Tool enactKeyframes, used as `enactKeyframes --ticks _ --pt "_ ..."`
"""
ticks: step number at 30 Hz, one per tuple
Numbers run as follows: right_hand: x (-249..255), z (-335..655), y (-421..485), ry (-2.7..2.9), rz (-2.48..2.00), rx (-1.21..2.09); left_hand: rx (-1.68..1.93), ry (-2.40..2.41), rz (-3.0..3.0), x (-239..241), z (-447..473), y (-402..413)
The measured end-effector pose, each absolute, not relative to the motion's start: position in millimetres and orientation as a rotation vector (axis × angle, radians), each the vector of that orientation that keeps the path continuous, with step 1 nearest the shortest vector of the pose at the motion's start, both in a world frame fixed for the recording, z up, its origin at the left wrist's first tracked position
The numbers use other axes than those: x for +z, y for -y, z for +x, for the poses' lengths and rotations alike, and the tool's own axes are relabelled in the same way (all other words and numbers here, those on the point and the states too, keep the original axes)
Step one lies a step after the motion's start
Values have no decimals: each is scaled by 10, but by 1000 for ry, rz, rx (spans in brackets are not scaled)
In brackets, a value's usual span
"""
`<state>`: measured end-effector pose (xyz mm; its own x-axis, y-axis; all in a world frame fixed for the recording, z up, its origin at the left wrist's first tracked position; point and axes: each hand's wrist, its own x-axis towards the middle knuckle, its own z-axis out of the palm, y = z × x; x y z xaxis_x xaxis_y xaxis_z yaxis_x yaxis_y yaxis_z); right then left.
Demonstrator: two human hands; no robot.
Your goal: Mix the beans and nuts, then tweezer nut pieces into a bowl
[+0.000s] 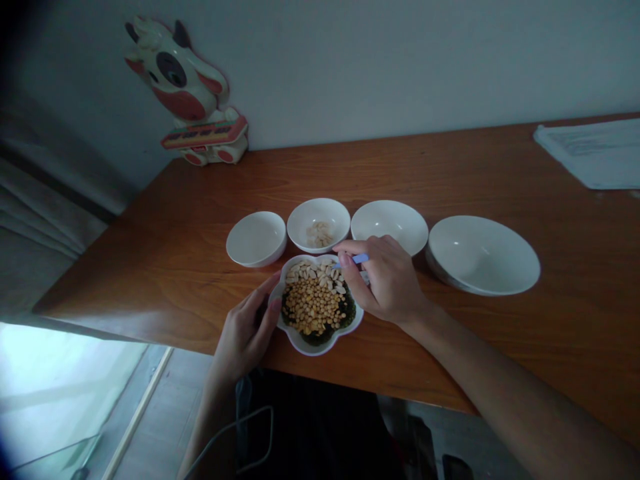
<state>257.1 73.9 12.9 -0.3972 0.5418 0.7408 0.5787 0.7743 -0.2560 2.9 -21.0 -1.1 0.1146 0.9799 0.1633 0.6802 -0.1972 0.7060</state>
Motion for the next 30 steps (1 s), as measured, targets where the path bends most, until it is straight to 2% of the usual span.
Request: enactKeyframes --ticks 8,15,30 --pt "166 2635 -781 2301 -462 19 871 -1587 1937 -26 26 204" --pt "121 2657 -781 2243 -489 146 865 -1603 1934 -19 34 200" --pt "209 2634 -742 2145 -609 36 872 -1624 1951 -10 37 206"
